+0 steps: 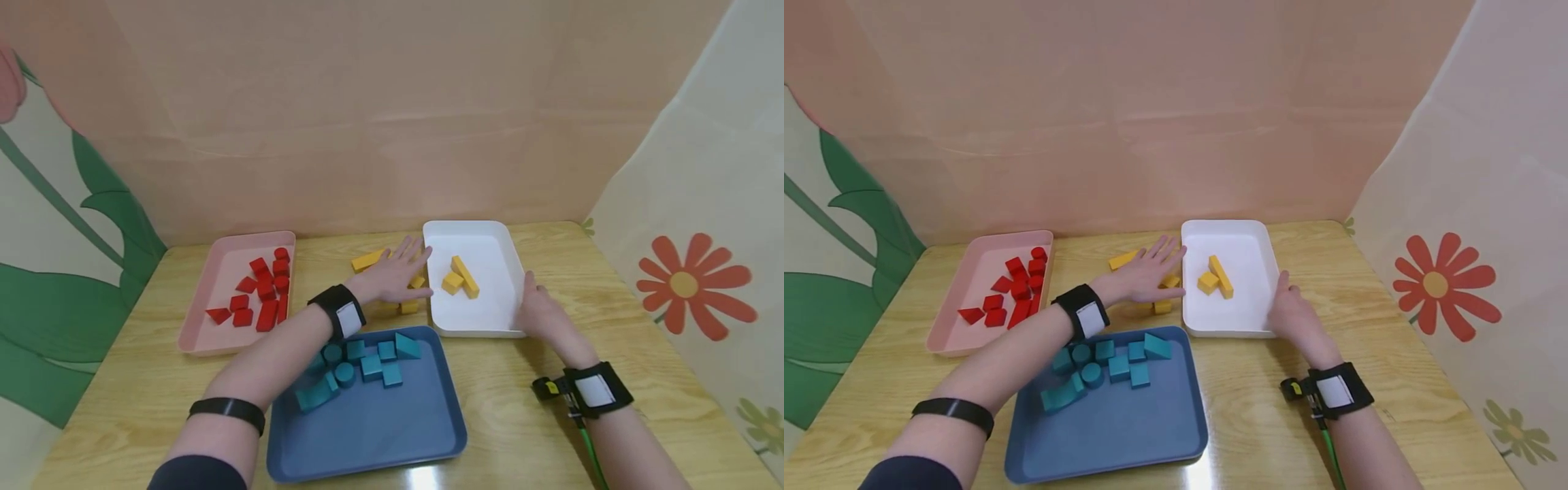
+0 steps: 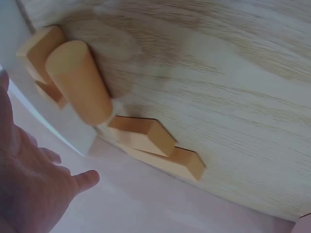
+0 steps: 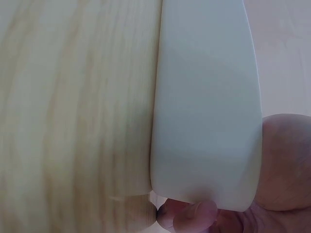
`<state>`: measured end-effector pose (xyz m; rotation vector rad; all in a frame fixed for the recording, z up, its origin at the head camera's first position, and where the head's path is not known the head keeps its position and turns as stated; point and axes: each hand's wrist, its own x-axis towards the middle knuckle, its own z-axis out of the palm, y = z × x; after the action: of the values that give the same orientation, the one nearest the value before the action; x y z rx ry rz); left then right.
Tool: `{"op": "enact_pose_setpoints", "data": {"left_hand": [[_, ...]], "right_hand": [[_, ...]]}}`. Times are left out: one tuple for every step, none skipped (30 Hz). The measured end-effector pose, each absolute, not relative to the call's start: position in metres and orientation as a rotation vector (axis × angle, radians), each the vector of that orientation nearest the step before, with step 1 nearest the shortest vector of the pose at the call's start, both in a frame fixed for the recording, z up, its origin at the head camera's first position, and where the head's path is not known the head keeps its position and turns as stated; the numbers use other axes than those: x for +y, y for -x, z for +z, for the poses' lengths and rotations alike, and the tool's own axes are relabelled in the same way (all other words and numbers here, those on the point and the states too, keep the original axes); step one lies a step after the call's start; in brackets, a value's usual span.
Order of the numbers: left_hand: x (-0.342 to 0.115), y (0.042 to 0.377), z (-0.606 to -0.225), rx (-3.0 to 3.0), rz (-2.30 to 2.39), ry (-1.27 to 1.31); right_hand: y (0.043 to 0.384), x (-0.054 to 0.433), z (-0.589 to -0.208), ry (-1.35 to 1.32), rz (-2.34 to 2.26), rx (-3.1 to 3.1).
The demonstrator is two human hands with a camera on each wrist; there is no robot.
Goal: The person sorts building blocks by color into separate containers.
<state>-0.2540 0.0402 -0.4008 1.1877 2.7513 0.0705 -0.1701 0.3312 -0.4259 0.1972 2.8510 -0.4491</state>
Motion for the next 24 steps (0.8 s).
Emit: {"op": "enact_pose_setpoints", "data": {"left_hand": [[0.039,0.254,-0.401,2.745,0.073,-1.182],[0.037,0.254,-0.401,2.743,0.072,-1.179],[0.036,0.254,-0.401,2.742,0.068,-1.182],[0.035,0.254,-0.401,2.742,0.06,-1.183],[0.035,0.253,-0.401,2.738,0.051,-1.179],[0.034,0.253,-0.402,2.733,0.044,-1.172],[0.034,0.253,-0.402,2.725,0.036,-1.154],[0.034,0.254,-0.403,2.718,0.028,-1.138],[0.035,0.254,-0.404,2.711,0.023,-1.12],[0.036,0.254,-0.404,2.707,0.019,-1.094],[0.037,0.254,-0.405,2.705,0.017,-1.065],[0.039,0.254,-0.405,2.707,0.014,-1.045],[0.041,0.254,-0.406,2.705,0.013,-1.032],[0.043,0.253,-0.406,2.71,0.016,-1.027],[0.045,0.253,-0.405,2.716,0.026,-1.03],[0.046,0.253,-0.405,2.723,0.034,-1.042],[0.048,0.253,-0.404,2.724,0.038,-1.061],[0.049,0.254,-0.404,2.726,0.048,-1.085],[0.05,0.254,-0.403,2.727,0.056,-1.104],[0.05,0.255,-0.403,2.733,0.056,-1.115],[0.05,0.255,-0.403,2.738,0.07,-1.12],[0.05,0.256,-0.403,2.747,0.092,-1.114],[0.05,0.257,-0.403,2.758,0.123,-1.094],[0.051,0.257,-0.403,2.772,0.158,-1.073]], "right_hand": [[0.17,0.331,-0.426,-0.2,-0.45,2.85],[0.17,0.331,-0.426,-0.202,-0.449,2.85],[0.17,0.331,-0.426,-0.203,-0.449,2.85],[0.17,0.331,-0.426,-0.206,-0.451,2.848],[0.17,0.331,-0.426,-0.205,-0.45,2.848],[0.17,0.331,-0.426,-0.204,-0.45,2.848],[0.17,0.331,-0.426,-0.203,-0.45,2.847],[0.17,0.331,-0.425,-0.204,-0.449,2.845],[0.17,0.331,-0.425,-0.206,-0.452,2.842],[0.17,0.331,-0.425,-0.211,-0.452,2.839],[0.17,0.331,-0.425,-0.211,-0.452,2.839],[0.17,0.331,-0.425,-0.211,-0.453,2.838],[0.17,0.331,-0.425,-0.208,-0.449,2.837],[0.17,0.332,-0.425,-0.209,-0.447,2.839],[0.17,0.332,-0.425,-0.208,-0.448,2.841],[0.17,0.332,-0.425,-0.209,-0.45,2.841],[0.17,0.333,-0.425,-0.208,-0.449,2.843],[0.171,0.333,-0.425,-0.204,-0.447,2.844],[0.171,0.333,-0.425,-0.205,-0.449,2.843],[0.171,0.333,-0.425,-0.209,-0.455,2.841],[0.171,0.333,-0.425,-0.211,-0.457,2.838],[0.171,0.333,-0.425,-0.212,-0.456,2.837],[0.171,0.333,-0.425,-0.21,-0.454,2.838],[0.171,0.333,-0.426,-0.209,-0.456,2.837]]}}
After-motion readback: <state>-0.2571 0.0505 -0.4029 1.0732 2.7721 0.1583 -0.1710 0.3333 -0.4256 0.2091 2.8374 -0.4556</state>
